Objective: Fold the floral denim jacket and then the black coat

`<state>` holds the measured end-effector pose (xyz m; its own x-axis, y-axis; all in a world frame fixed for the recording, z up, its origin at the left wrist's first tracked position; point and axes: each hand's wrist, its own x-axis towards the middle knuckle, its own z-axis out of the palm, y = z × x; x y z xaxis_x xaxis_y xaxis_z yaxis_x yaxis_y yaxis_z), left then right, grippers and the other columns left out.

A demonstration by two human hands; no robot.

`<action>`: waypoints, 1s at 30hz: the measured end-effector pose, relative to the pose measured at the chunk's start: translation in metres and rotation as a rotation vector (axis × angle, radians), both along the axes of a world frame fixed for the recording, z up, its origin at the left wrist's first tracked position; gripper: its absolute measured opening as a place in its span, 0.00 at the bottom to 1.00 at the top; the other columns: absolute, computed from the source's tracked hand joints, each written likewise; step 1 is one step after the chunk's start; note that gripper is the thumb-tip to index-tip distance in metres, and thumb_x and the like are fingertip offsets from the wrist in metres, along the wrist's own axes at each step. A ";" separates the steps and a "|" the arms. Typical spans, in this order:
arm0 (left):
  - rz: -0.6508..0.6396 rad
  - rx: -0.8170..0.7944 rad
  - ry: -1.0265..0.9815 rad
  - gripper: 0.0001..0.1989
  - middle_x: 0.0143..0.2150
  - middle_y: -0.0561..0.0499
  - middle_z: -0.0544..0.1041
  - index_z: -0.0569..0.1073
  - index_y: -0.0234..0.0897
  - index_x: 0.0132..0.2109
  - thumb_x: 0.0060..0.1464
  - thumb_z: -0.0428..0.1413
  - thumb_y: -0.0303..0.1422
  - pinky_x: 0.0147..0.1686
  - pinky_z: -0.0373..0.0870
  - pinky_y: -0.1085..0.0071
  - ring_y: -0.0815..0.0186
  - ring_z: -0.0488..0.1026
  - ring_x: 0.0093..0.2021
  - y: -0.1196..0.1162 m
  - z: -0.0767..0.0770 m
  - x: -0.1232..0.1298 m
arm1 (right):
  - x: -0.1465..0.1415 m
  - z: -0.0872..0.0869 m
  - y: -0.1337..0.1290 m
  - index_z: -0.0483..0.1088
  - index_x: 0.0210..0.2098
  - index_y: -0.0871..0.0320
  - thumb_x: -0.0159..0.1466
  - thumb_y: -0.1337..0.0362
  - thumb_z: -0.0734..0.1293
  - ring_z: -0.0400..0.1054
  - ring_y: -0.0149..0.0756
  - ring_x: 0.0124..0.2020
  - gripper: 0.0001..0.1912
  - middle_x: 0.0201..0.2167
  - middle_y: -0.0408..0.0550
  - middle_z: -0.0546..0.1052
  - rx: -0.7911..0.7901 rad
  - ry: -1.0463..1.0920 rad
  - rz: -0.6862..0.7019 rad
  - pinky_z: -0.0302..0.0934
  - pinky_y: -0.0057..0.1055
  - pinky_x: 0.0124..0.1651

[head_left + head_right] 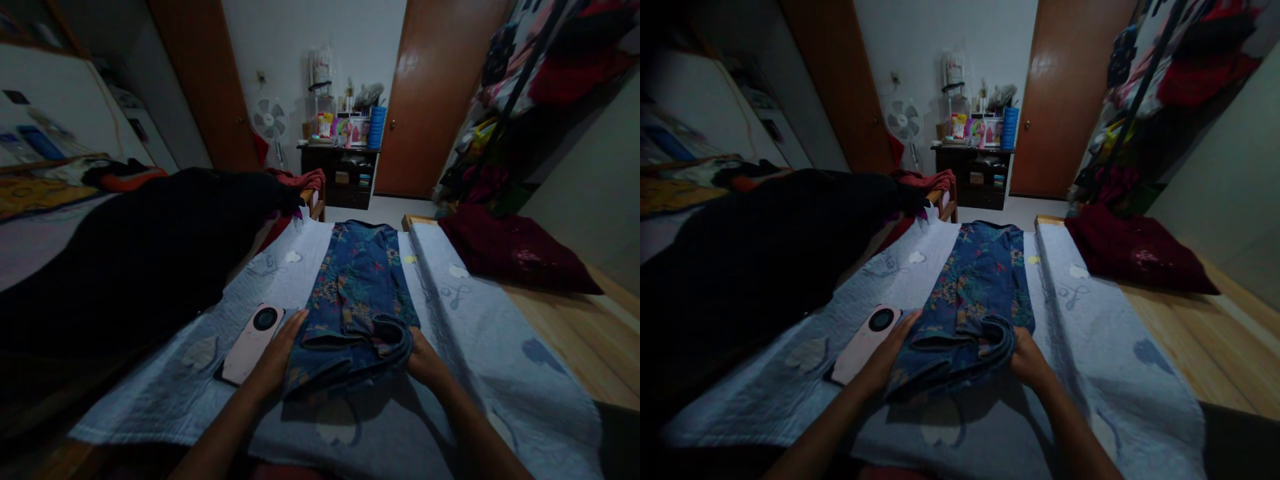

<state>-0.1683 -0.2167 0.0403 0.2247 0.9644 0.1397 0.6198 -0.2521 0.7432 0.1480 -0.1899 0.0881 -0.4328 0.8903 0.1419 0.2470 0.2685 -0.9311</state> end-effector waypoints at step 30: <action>-0.138 0.101 -0.625 0.26 0.48 0.45 0.79 0.75 0.32 0.50 0.43 0.65 0.40 0.54 0.66 0.59 0.54 0.72 0.52 0.295 0.088 0.065 | 0.025 0.074 0.249 0.77 0.37 0.58 0.48 0.59 0.74 0.72 0.41 0.38 0.17 0.35 0.46 0.80 -0.044 0.229 -0.254 0.65 0.39 0.46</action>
